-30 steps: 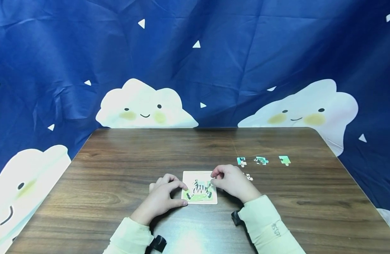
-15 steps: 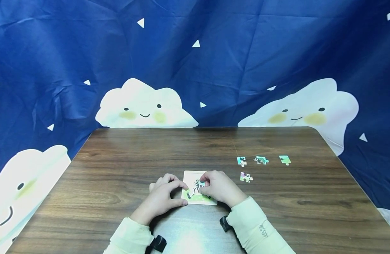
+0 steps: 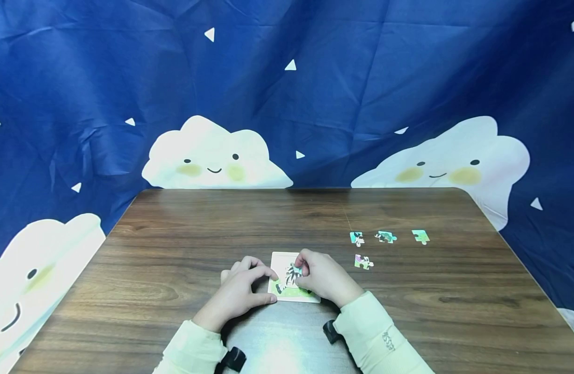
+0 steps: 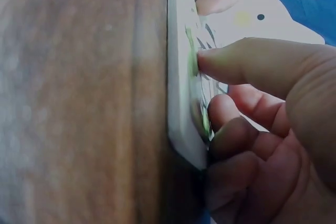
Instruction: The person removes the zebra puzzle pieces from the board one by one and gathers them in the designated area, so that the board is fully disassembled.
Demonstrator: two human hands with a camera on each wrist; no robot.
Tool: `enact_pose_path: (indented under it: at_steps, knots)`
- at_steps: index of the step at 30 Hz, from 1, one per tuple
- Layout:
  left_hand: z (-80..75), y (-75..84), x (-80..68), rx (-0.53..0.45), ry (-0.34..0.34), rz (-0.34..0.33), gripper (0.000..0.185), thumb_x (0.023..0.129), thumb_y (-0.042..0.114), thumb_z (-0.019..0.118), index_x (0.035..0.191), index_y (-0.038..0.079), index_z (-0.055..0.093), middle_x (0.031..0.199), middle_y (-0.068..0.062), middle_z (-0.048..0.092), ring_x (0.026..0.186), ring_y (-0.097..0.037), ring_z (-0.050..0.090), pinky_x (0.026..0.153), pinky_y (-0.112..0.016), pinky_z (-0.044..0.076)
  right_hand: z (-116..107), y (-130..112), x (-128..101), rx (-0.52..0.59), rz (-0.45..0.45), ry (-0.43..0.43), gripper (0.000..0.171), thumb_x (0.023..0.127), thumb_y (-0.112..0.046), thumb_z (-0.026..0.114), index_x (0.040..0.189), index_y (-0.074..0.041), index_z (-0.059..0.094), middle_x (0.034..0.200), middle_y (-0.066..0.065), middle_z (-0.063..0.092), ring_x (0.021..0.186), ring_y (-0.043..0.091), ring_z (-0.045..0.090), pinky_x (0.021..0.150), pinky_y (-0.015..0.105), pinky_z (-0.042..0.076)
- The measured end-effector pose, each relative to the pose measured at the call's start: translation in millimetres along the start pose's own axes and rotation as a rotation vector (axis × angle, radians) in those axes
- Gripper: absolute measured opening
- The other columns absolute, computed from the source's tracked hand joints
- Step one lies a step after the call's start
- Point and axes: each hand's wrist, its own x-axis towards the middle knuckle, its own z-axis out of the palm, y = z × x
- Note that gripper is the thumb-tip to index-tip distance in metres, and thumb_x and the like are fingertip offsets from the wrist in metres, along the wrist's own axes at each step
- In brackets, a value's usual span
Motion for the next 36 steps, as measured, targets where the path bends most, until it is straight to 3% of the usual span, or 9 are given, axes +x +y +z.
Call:
enact_pose_path:
  at_steps: [9,17,26,36]
  knots:
    - [0.0,1.6,0.6,0.0,0.001,-0.003,0.036,0.073,0.048,0.085,0.105,0.038,0.07,0.117,0.004,0.052,0.102,-0.02,0.047,0.079,-0.044,0.028,0,-1,0,0.059,-0.004,0.003,0.03,0.072,-0.003,0.079,0.096,-0.012,0.064,0.084,-0.004,0.061,0.076,0.012,0.055,0.07,0.027,0.044]
    - [0.7,1.1,0.4,-0.005,0.005,-0.003,0.037,0.072,0.048,0.085,0.105,0.038,0.071,0.117,0.003,0.052,0.102,-0.02,0.046,0.079,-0.044,0.028,1,-1,0,0.083,-0.019,-0.002,0.032,0.071,0.002,0.075,0.099,-0.011,0.065,0.081,-0.004,0.062,0.072,0.009,0.054,0.065,0.025,0.044]
    - [1.4,0.8,0.5,-0.005,0.005,-0.002,0.037,0.073,0.048,0.085,0.105,0.038,0.071,0.118,0.004,0.052,0.102,-0.019,0.046,0.08,-0.044,0.028,0,3,0,0.068,0.001,0.02,0.029,0.074,-0.006,0.076,0.101,-0.011,0.066,0.082,-0.006,0.063,0.07,0.009,0.054,0.065,0.025,0.044]
    - [0.0,0.8,0.0,-0.002,0.006,-0.007,0.037,0.072,0.048,0.085,0.104,0.037,0.071,0.116,0.004,0.052,0.101,-0.019,0.046,0.079,-0.044,0.028,-11,14,-4,0.071,-0.046,0.056,0.025,0.078,-0.008,0.077,0.101,-0.011,0.067,0.072,-0.006,0.051,0.061,0.006,0.046,0.062,0.025,0.041]
